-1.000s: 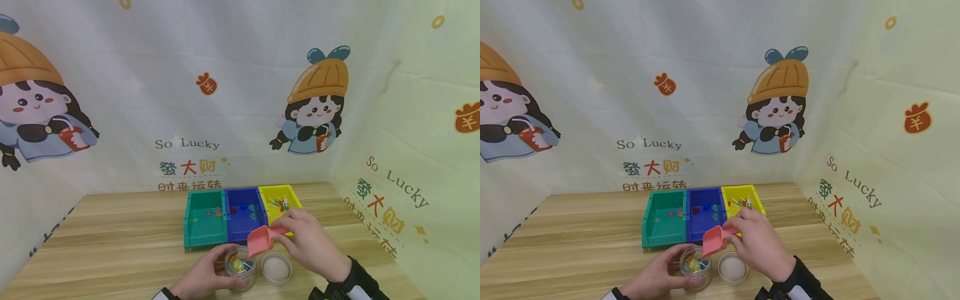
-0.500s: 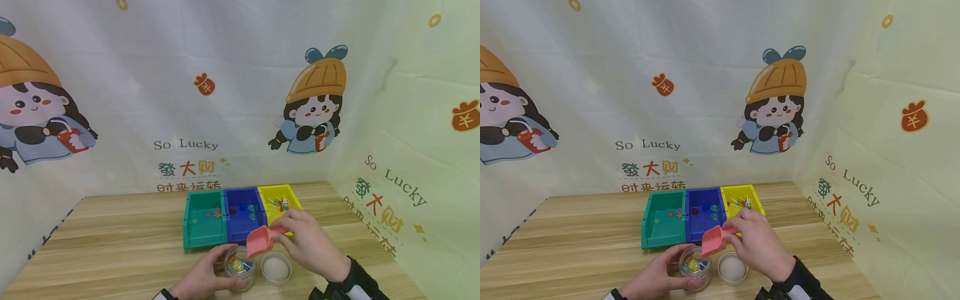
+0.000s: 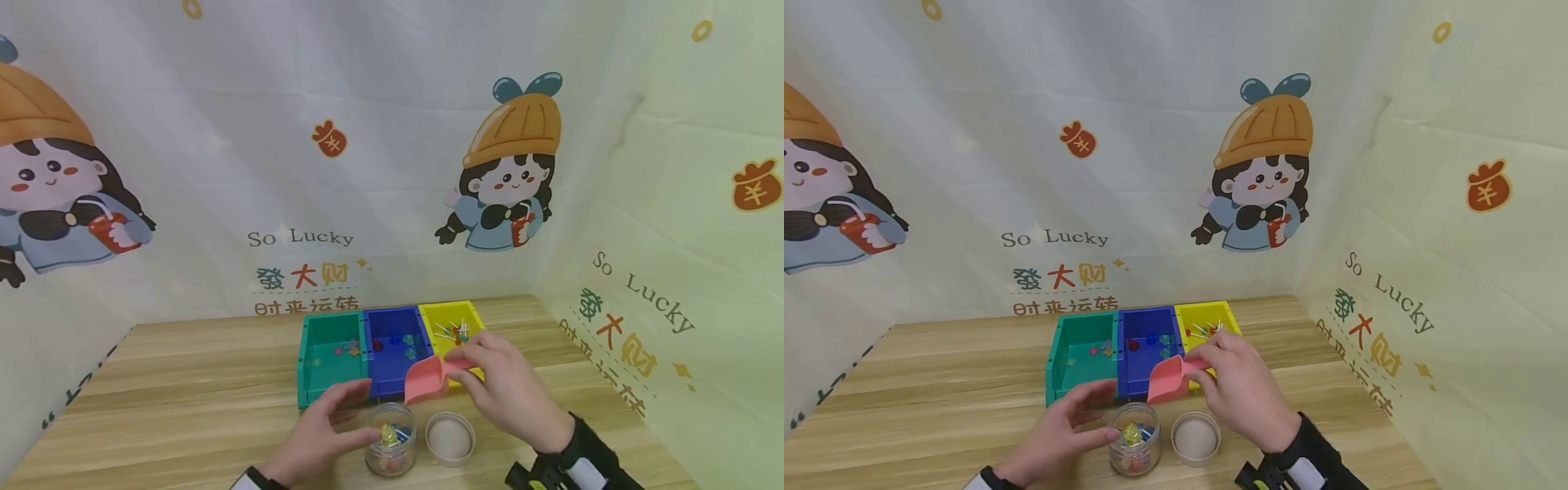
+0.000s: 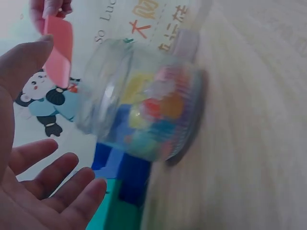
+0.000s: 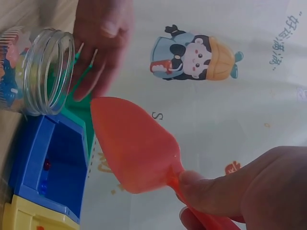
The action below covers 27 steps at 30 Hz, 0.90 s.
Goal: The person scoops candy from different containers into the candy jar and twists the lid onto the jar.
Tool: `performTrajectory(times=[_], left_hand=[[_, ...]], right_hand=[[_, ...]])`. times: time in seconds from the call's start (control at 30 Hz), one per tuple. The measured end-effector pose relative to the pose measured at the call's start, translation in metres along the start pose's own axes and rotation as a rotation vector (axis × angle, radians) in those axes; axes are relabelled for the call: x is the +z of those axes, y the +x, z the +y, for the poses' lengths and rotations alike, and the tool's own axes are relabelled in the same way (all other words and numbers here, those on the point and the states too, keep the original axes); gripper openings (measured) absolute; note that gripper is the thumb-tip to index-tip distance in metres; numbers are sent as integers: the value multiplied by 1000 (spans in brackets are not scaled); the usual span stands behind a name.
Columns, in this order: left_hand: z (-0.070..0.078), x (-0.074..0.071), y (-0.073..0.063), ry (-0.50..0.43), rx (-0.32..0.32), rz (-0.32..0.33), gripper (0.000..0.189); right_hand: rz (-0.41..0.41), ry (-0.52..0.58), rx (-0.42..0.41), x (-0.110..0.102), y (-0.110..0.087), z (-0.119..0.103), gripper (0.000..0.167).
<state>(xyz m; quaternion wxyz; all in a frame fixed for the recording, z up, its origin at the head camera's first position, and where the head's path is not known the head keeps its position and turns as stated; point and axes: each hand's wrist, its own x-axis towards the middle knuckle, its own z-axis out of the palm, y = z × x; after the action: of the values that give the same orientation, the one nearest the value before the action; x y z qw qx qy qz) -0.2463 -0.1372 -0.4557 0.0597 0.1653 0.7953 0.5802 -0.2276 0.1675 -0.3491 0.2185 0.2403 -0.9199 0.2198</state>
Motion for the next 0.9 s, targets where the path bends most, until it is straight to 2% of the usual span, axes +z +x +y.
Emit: performTrajectory(times=[0.13,0.33,0.43,0.53,0.67,0.9], left_hand=[[6,-13,3,13,26,127,75],[13,-29,7,32,34,254,70],[15,-35,10,87,24,343,64],[15,-43,13,125,-12,433,58],[8,-54,17,125,-55,524,54],[-12,-67,27,200,-128,586,54]], right_hand=[[32,11,8,-2,2,1,16],[74,25,62,-2,8,5,21],[107,31,102,-1,11,8,23],[148,44,130,-1,14,13,24],[192,68,162,-1,19,22,25],[187,66,272,1,22,39,30]])
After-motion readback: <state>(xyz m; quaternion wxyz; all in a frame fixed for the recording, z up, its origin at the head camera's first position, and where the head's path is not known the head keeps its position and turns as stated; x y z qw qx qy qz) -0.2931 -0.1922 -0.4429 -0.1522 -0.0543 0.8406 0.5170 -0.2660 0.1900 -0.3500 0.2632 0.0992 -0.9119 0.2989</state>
